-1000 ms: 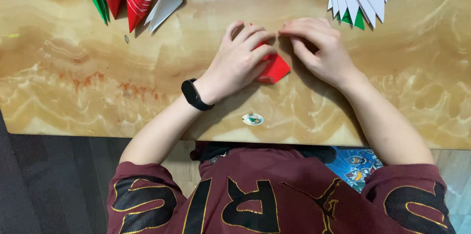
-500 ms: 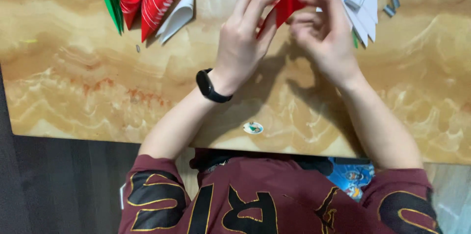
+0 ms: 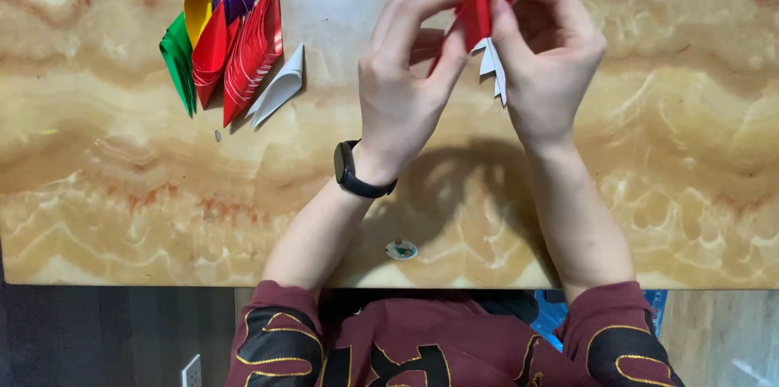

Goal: Folding colored paper and using a stapler to create origami components.

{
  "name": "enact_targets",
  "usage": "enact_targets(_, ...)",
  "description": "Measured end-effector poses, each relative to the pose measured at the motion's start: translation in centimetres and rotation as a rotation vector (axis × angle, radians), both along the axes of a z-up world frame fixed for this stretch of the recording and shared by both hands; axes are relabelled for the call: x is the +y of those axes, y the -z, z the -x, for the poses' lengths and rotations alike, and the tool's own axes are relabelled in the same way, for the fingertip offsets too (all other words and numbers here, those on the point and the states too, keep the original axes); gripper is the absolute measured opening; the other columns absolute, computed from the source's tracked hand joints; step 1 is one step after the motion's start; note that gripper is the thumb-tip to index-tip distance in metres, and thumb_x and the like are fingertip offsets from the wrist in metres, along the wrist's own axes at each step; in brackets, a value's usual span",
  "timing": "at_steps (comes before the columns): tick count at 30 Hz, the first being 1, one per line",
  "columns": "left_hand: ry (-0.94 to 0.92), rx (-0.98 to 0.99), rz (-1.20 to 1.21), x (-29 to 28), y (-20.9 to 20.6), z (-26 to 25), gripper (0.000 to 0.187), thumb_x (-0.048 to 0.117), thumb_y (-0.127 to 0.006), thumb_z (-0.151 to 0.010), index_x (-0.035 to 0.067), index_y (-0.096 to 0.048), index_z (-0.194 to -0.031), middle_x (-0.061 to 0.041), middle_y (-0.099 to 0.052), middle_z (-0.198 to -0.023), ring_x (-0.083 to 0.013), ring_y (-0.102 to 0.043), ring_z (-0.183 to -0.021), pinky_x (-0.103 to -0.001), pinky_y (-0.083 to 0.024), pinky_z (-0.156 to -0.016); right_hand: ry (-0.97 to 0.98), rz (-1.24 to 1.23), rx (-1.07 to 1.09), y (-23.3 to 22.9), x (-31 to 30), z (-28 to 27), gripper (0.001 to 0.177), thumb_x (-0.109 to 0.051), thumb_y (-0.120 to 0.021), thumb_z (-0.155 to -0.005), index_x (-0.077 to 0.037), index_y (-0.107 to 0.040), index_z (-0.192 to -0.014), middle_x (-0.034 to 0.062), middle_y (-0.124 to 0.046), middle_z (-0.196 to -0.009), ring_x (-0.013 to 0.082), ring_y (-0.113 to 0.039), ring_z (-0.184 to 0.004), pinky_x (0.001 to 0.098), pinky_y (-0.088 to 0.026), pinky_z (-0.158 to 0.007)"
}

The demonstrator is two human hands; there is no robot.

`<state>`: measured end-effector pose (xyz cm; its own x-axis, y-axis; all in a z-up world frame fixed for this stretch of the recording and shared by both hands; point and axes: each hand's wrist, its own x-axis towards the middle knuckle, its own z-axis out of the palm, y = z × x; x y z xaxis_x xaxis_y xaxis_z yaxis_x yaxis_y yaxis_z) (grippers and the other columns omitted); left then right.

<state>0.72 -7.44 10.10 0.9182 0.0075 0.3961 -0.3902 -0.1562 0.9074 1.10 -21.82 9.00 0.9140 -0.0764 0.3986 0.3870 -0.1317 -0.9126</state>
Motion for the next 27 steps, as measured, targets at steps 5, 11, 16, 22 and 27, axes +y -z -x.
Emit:
enact_targets(5,-0.041,-0.036,-0.048,0.1,-0.2,-0.5,0.027,-0.002,-0.071,-0.100,0.009,-0.067,-0.124,-0.001,-0.078,-0.112,-0.0119,-0.076,-0.083,-0.025,-0.065,-0.074,0.074,0.055,-0.107,-0.8,0.4,0.7,0.017,0.014,-0.062,-0.107,0.006,-0.061,-0.122,0.0111,-0.061,-0.125,0.0177,-0.057,-0.104,0.0278,-0.049,-0.094)
enact_targets(11,-0.088,-0.388,-0.465,0.2,0.9,-0.1,0.035,-0.005,-0.088,-0.103,0.005,-0.076,-0.135,-0.003,-0.054,-0.152,-0.0164,-0.083,-0.109,-0.031,-0.069,-0.090,0.131,0.052,-0.131,-0.9,0.3,1.0,0.012,0.012,-0.062,-0.110,0.005,-0.059,-0.120,0.0113,-0.062,-0.116,0.0163,-0.056,-0.098,0.0273,-0.048,-0.092)
enact_targets(16,0.090,-0.262,-0.234,0.6,0.0,-0.2,0.026,0.001,-0.081,-0.108,0.001,-0.072,-0.132,-0.003,-0.052,-0.148,-0.0211,-0.081,-0.109,-0.031,-0.069,-0.093,0.083,0.082,-0.167,-1.0,0.2,1.2,0.017,0.015,-0.062,-0.111,0.005,-0.059,-0.124,0.0143,-0.062,-0.124,0.0199,-0.059,-0.105,0.0293,-0.051,-0.096)
enact_targets(22,0.198,0.015,0.117,1.4,-0.6,-0.3,0.031,-0.005,-0.078,-0.099,0.011,-0.064,-0.123,0.003,-0.059,-0.131,-0.0111,-0.070,-0.103,-0.023,-0.066,-0.090,-0.040,0.108,-0.190,-1.3,-0.5,1.4,0.022,0.024,-0.059,-0.106,0.007,-0.060,-0.120,0.0201,-0.063,-0.126,0.0280,-0.062,-0.116,0.0352,-0.053,-0.106)
enact_targets(27,0.282,0.048,0.156,2.2,-1.4,-0.4,0.026,-0.003,-0.071,-0.101,0.012,-0.064,-0.121,0.001,-0.062,-0.119,-0.0117,-0.070,-0.099,-0.024,-0.063,-0.088,-0.141,0.146,-0.212,-1.5,-0.9,1.5,0.030,0.027,-0.056,-0.097,0.007,-0.062,-0.119,0.0193,-0.059,-0.133,0.0299,-0.059,-0.122,0.0381,-0.053,-0.111)
